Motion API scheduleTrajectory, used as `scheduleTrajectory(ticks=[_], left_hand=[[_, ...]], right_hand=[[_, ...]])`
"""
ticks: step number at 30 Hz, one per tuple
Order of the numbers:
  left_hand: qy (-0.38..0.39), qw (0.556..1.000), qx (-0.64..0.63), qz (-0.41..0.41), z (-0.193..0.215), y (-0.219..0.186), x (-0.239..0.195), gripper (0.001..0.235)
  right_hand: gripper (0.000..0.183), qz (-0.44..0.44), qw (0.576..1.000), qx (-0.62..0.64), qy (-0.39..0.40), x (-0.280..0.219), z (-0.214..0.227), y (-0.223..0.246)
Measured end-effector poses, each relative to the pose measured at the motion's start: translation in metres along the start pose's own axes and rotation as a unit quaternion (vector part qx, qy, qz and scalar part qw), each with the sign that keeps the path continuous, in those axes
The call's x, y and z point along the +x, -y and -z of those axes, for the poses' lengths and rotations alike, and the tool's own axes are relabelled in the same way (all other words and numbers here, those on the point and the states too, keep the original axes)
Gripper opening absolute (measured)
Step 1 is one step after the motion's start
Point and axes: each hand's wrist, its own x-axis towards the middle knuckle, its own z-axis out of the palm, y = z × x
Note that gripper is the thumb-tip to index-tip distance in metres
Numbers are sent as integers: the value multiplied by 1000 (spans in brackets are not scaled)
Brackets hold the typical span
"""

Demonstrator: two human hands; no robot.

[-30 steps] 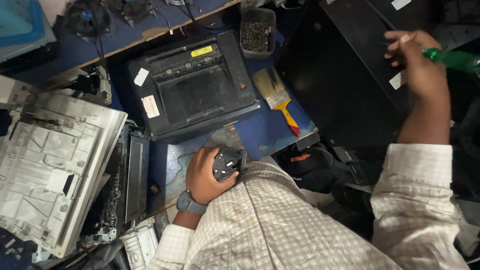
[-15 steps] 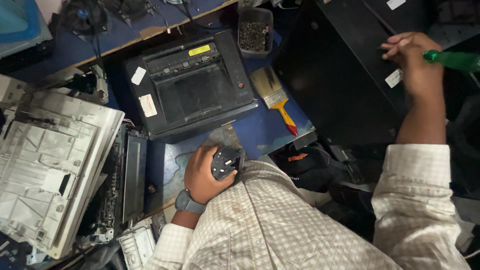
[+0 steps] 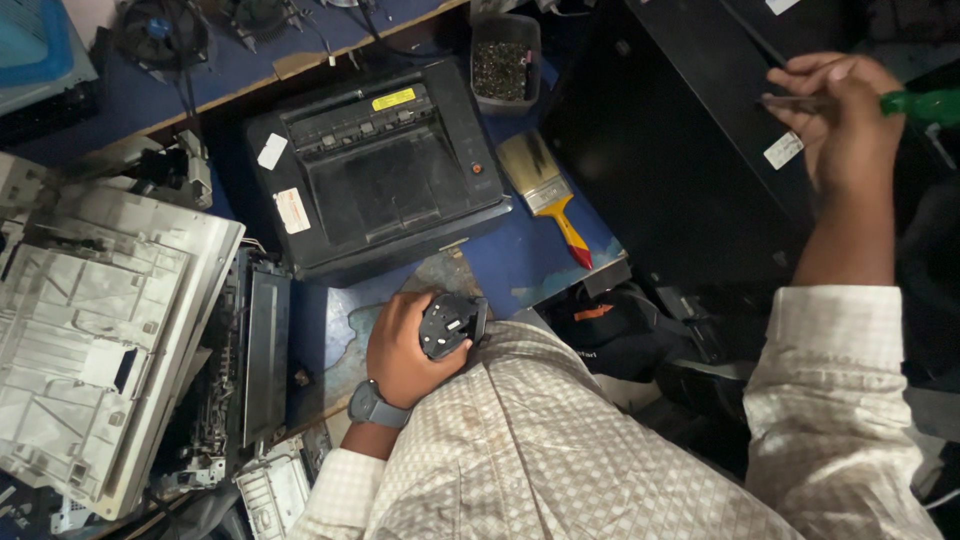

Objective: The person removes a toner cartridge from a laser printer, then uses a screwdriver to loosen and remove screws from the cartridge. The person places the screws into a container and sets the screwdriver down. The person then flips the printer over to access the underside.

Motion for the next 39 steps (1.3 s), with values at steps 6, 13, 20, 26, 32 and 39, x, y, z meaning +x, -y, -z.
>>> scheduleTrajectory(ticks=[6, 13, 20, 26, 32, 39], left_hand=[[-1, 1000, -6, 8, 3, -4, -2, 69], [-4, 1000, 3, 29, 4, -9, -5, 74], [6, 1000, 8, 12, 13, -20, -3, 85], [-1, 998, 52, -18, 27, -31, 4, 80], [45, 986, -148, 64, 33, -67, 3, 60], [5, 990, -122, 67, 29, -89, 6, 54]], right_hand=[[51, 65, 994, -90, 13, 9, 13, -31], [82, 87, 979, -181, 15, -11, -10, -38], [41, 184, 976, -117, 10, -84, -121, -8], [15, 256, 925, -269, 82, -139, -203, 30], [10, 263, 903, -317, 120, -153, -250, 62], [30, 271, 897, -323, 135, -157, -263, 69]])
